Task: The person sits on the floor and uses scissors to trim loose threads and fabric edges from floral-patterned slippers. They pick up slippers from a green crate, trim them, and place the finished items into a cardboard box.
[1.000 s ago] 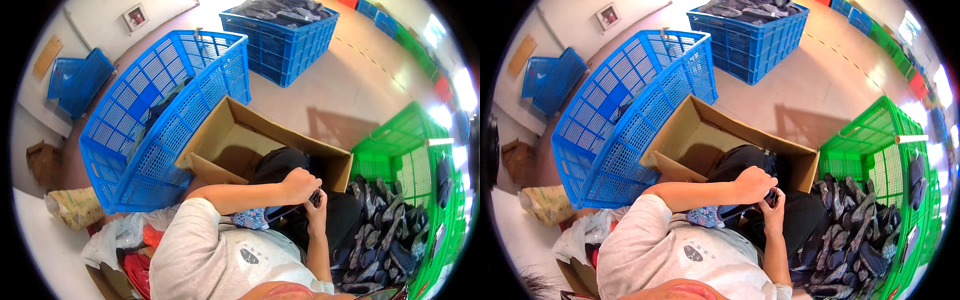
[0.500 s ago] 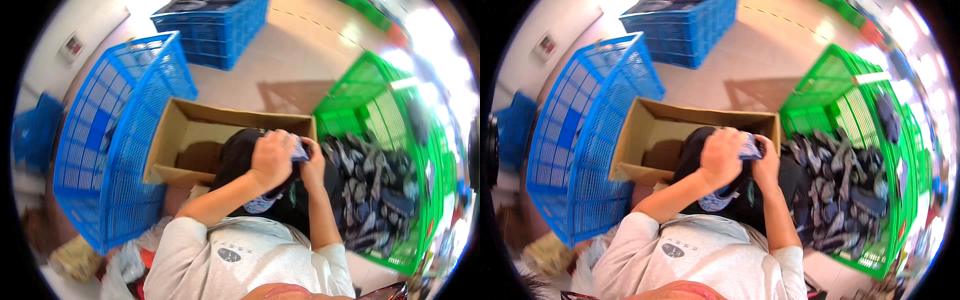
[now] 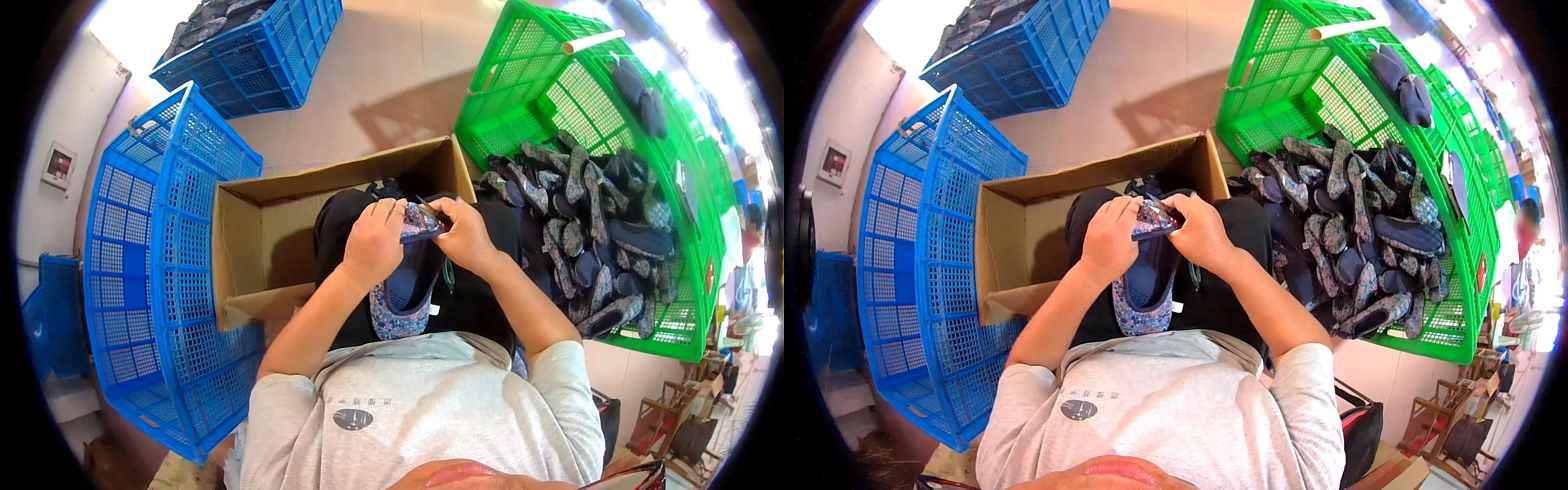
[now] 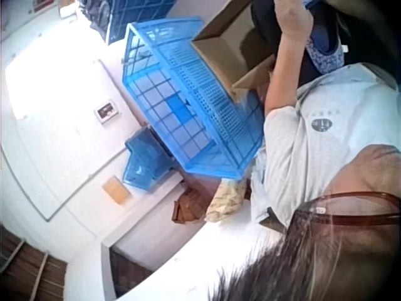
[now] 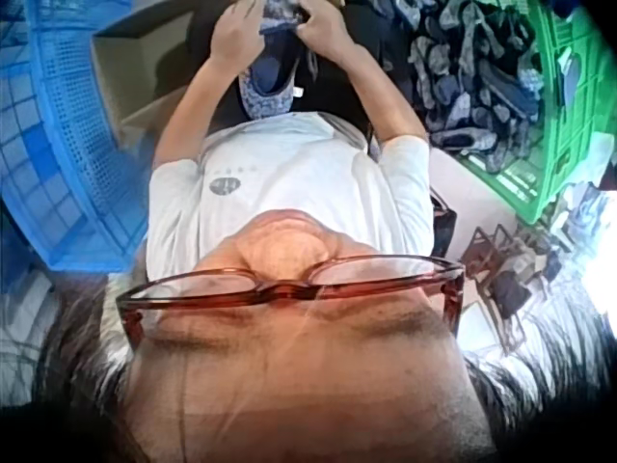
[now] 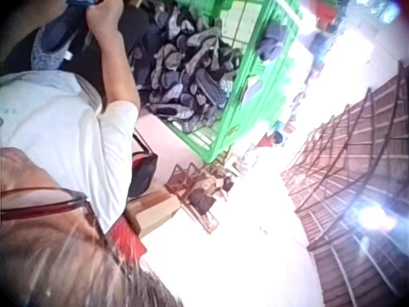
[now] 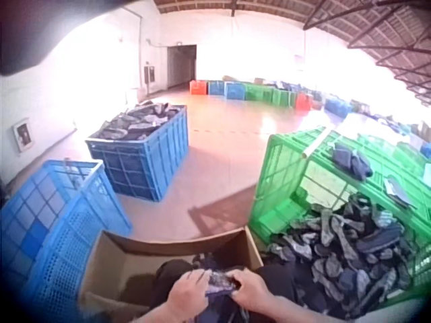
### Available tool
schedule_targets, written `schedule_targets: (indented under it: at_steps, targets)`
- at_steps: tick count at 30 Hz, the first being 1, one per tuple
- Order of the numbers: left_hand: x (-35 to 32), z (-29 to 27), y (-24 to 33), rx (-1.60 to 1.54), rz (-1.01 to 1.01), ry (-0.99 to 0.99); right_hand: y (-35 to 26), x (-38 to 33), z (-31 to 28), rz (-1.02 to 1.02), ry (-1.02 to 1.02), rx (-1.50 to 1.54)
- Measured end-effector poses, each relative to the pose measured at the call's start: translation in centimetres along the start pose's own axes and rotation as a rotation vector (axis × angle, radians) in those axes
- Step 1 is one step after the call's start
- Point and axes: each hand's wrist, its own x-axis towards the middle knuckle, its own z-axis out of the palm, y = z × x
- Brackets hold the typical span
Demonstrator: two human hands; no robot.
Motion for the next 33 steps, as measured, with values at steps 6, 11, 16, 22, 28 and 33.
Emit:
schedule_targets:
  at_steps: [6, 11, 16, 22, 28, 33]
  targets:
    - [-0.1, -2.5, 0.4, -0.189, -0.034, -0.168, -0.3, -0.4, -1.2, -0.042, -0.151, 0.1]
    - [-1.9, -3.9, 1.8, -0.572, -0.778, -0.595, 1.1, -0.8, -1.4, 0.164, -0.554, 0.482]
    - [-6.0, -2.5, 2.7, -1.458, -1.36, -0.362, 3.2, -2.2, -0.8, 0.46, -0.765, 0.876]
    - [-6.4, -3.0, 3.0, -1.753, -1.327, -0.248, 3.8, -3.8, 1.2, 0.425, -0.704, 1.003]
    - [-7.5, -1.5, 3.0, -2.217, -1.233, -0.285, 3.9, -4.3, 5.0, 0.398, -0.452, 1.111]
    - [-6.4, -2.4, 4.1, -2.115, -1.101, -0.249, 2.5, -3.5, 5.9, 0.309, -0.305, 1.086]
